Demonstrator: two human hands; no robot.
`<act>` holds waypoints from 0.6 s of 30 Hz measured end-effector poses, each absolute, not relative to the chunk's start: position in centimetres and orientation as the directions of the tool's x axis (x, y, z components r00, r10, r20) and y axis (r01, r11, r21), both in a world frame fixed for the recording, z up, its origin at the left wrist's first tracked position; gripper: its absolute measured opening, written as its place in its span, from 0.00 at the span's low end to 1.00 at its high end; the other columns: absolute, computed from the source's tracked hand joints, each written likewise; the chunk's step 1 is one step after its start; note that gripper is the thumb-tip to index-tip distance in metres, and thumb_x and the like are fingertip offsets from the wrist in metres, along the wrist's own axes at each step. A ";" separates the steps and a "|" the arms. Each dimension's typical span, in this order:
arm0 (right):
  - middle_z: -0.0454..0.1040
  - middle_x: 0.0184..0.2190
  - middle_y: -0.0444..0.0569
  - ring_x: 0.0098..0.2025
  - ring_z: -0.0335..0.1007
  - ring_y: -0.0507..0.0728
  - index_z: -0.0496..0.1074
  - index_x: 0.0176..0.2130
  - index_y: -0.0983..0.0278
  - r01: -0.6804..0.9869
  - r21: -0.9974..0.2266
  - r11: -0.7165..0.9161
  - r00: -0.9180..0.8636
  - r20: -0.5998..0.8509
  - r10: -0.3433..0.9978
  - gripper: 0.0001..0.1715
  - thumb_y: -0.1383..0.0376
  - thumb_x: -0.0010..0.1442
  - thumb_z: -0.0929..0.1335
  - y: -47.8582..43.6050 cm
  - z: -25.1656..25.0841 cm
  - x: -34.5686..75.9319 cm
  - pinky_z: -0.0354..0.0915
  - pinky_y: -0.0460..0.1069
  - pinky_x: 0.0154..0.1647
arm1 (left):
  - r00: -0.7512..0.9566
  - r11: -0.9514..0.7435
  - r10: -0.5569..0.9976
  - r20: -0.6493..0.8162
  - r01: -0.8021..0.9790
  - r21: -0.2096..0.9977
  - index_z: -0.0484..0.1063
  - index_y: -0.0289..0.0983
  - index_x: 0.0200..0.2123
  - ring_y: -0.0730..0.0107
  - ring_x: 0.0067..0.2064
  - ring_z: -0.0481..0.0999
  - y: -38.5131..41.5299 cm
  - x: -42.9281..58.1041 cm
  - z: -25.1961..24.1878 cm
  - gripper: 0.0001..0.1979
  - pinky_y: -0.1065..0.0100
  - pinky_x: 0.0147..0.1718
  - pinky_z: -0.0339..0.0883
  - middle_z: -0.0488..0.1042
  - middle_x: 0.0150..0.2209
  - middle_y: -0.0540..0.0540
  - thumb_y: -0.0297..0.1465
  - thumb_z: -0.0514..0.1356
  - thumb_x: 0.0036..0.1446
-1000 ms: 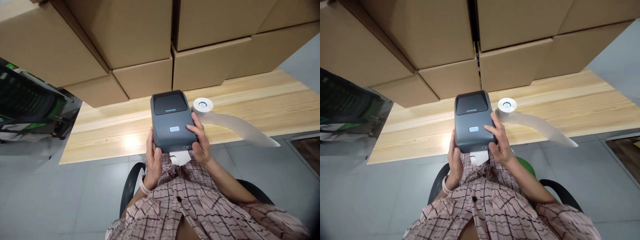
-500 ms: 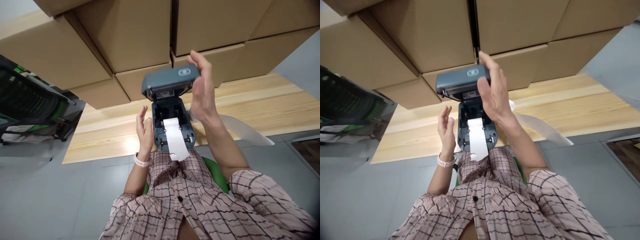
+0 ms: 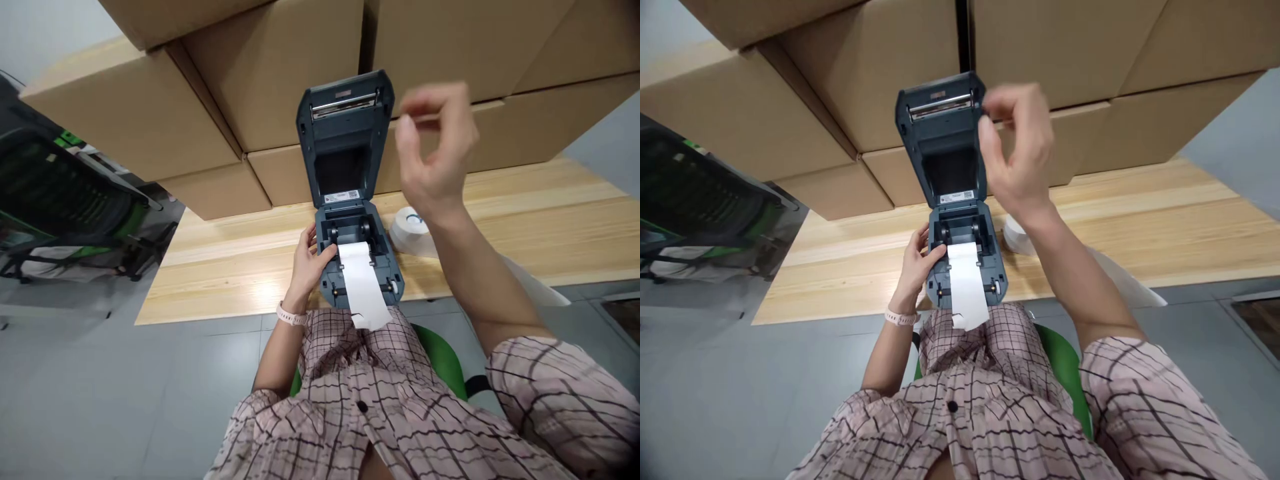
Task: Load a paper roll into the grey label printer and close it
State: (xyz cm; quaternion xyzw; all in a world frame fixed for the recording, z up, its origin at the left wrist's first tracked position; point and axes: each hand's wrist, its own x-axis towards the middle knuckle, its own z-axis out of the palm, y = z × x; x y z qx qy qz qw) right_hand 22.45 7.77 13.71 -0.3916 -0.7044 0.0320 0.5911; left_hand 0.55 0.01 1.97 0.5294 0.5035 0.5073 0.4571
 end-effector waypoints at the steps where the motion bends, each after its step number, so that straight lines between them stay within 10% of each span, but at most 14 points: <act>1: 0.82 0.48 0.53 0.51 0.77 0.61 0.74 0.43 0.59 0.521 -0.476 0.708 -0.118 0.782 0.612 0.09 0.59 0.73 0.66 6.6 13.0 22.4 0.69 0.57 0.57 | -0.015 -0.074 0.997 0.076 0.102 0.992 0.67 0.40 0.65 0.52 0.63 0.77 0.2 0.5 1.9 0.36 0.51 0.62 0.71 0.73 0.67 0.34 0.39 0.71 0.55; 4: 0.81 0.35 0.51 0.38 0.76 0.61 0.73 0.37 0.60 0.528 -0.459 0.714 -0.618 0.369 0.694 0.16 0.57 0.73 0.63 4.5 10.5 21.7 0.69 0.60 0.53 | -0.010 -0.065 0.998 0.068 0.191 0.979 0.65 0.39 0.68 0.51 0.62 0.77 0.7 0.2 1.7 0.38 0.52 0.57 0.73 0.75 0.65 0.33 0.36 0.70 0.55; 8: 0.83 0.39 0.57 0.46 0.79 0.66 0.75 0.46 0.64 0.555 -0.372 0.744 -0.807 -0.024 0.590 0.21 0.57 0.74 0.58 4.5 8.2 20.7 0.52 0.71 0.72 | 0.016 -0.092 0.996 0.091 0.231 0.969 0.49 0.42 0.77 0.52 0.61 0.78 0.6 -0.1 1.5 0.47 0.53 0.56 0.73 0.74 0.66 0.34 0.35 0.66 0.59; 12: 0.83 0.48 0.59 0.54 0.77 0.68 0.74 0.57 0.65 0.500 -0.462 0.733 -0.847 -0.082 0.526 0.25 0.54 0.73 0.60 5.4 8.6 21.1 0.55 0.69 0.71 | 0.139 -0.187 0.979 0.147 0.342 0.921 0.34 0.42 0.81 0.54 0.53 0.81 0.4 -0.6 1.6 0.50 0.52 0.55 0.73 0.77 0.64 0.35 0.31 0.60 0.64; 18: 0.83 0.48 0.51 0.49 0.80 0.61 0.78 0.56 0.58 0.137 -0.885 0.445 -0.883 0.094 0.459 0.28 0.45 0.65 0.73 5.6 11.2 26.5 0.72 0.56 0.51 | 0.154 -0.214 0.975 0.162 0.426 0.879 0.39 0.44 0.81 0.50 0.57 0.80 -0.1 -0.7 2.2 0.45 0.48 0.59 0.72 0.77 0.63 0.37 0.28 0.56 0.66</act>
